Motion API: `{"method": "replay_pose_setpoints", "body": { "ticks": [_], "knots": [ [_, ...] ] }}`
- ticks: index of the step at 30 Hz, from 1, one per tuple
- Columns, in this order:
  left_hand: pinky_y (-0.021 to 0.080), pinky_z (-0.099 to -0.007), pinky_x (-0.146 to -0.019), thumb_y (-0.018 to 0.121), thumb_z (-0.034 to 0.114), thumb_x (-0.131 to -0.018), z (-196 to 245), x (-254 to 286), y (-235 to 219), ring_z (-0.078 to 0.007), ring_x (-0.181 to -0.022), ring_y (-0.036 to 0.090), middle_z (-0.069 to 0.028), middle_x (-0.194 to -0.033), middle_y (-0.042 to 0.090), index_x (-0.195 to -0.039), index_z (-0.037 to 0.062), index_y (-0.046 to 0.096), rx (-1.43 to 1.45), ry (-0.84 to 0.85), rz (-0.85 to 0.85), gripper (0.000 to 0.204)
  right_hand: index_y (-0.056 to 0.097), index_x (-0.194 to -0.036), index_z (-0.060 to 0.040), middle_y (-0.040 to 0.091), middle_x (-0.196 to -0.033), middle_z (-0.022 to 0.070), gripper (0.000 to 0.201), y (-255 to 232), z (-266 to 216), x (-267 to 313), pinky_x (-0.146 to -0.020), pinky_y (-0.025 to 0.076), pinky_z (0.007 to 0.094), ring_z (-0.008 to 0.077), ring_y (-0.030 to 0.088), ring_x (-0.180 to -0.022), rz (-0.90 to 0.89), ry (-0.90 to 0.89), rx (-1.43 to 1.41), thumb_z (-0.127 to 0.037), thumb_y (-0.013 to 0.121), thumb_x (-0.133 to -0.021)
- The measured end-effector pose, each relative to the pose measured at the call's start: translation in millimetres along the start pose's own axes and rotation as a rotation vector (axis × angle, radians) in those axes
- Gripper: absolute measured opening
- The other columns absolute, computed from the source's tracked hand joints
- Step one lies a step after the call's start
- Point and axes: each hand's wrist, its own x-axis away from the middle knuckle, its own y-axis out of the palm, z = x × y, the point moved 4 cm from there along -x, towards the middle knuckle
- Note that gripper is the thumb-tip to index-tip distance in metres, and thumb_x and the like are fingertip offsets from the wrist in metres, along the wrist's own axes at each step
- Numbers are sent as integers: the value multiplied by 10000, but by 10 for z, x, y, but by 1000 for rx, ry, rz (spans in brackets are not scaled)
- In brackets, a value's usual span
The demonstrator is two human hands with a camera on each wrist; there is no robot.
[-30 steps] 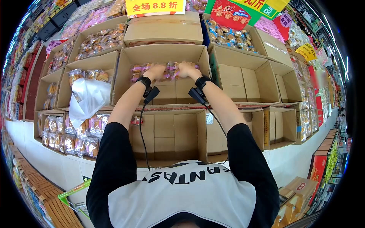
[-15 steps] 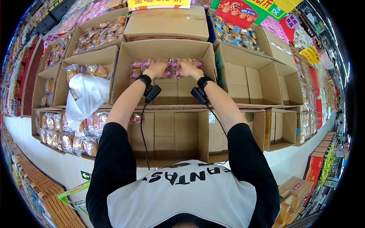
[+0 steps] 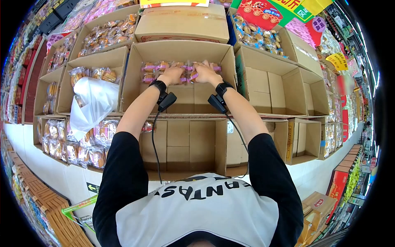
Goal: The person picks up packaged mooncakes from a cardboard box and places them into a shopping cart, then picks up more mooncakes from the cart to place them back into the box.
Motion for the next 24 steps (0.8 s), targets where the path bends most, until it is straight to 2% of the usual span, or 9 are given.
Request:
{"method": "replay_pose_setpoints", "body": {
  "ticks": [2, 4, 5, 7, 10, 11, 13, 20, 24],
  "knots": [
    [258, -555, -892, 698, 274, -583, -9, 5, 15, -274, -1171, 320, -107, -1183, 433, -1049, 89, 494, -5, -13, -16, 542, 526, -952, -88, 458, -1193, 71, 470, 0, 1, -12, -909, 248, 470, 290, 364, -1071, -1, -15, 13, -247, 700, -545],
    [321, -520, -858, 695, 305, -592, -5, 43, 6, -300, -1105, 374, -116, -1096, 468, -986, 90, 509, -45, 35, 102, 486, 527, -946, -87, 489, -1144, 91, 454, -9, 0, -16, -885, 292, 470, 308, 397, -1032, 4, -37, -27, -262, 690, -560],
    [321, -520, -858, 695, 305, -592, -16, 42, 3, -300, -1105, 374, -116, -1096, 468, -986, 90, 509, -47, 34, 100, 486, 527, -946, -87, 489, -1144, 91, 454, -7, -6, -14, -885, 292, 470, 308, 397, -1032, 4, -38, -29, -262, 690, -560],
    [305, -517, -870, 700, 303, -588, -24, 14, 15, -298, -1100, 379, -120, -1091, 461, -985, 93, 510, 26, 15, 6, 488, 525, -918, -71, 511, -1079, 121, 433, -27, -3, -9, -868, 339, 417, 316, 432, -993, 50, -63, -110, -279, 682, -573],
    [288, -512, -884, 712, 300, -576, -10, 22, 1, -293, -1100, 376, -121, -1102, 446, -995, 92, 508, 24, -20, 18, 510, 511, -914, -46, 512, -1037, 158, 437, 52, -21, -58, -850, 368, 361, 317, 448, -978, 46, -115, -84, -260, 682, -573],
    [288, -512, -884, 712, 300, -576, 2, 17, -2, -293, -1100, 376, -121, -1102, 446, -995, 92, 508, 24, -20, 19, 510, 511, -914, -46, 512, -1037, 158, 437, 93, -8, -62, -850, 368, 361, 317, 448, -978, 46, -115, -84, -260, 682, -573],
    [231, -536, -935, 722, 299, -569, -8, 12, 8, -292, -1163, 326, -136, -1198, 402, -1090, 85, 487, 14, -63, -25, 610, 491, -920, -17, 504, -1021, 182, 446, 119, -47, -51, -864, 371, 354, 318, 454, -984, 161, -194, 50, -220, 683, -572],
    [227, -534, -941, 732, 295, -556, -40, 34, 28, -328, -1173, 300, -167, -1252, 348, -1150, 83, 443, 32, -68, -7, 693, 473, -955, 4, 491, -1036, 189, 469, 197, -90, -82, -884, 376, 369, 324, 429, -1051, 92, -115, 112, -163, 679, -568],
    [240, -520, -938, 731, 275, -558, -19, 43, 5, -329, -1157, 320, -169, -1201, 384, -1129, 71, 439, 51, -82, 2, 673, 460, -985, -5, 497, -1023, 181, 483, 204, -108, -79, -805, 429, 383, 320, 492, -976, 75, -86, 161, -146, 675, -576]
  ]
}}
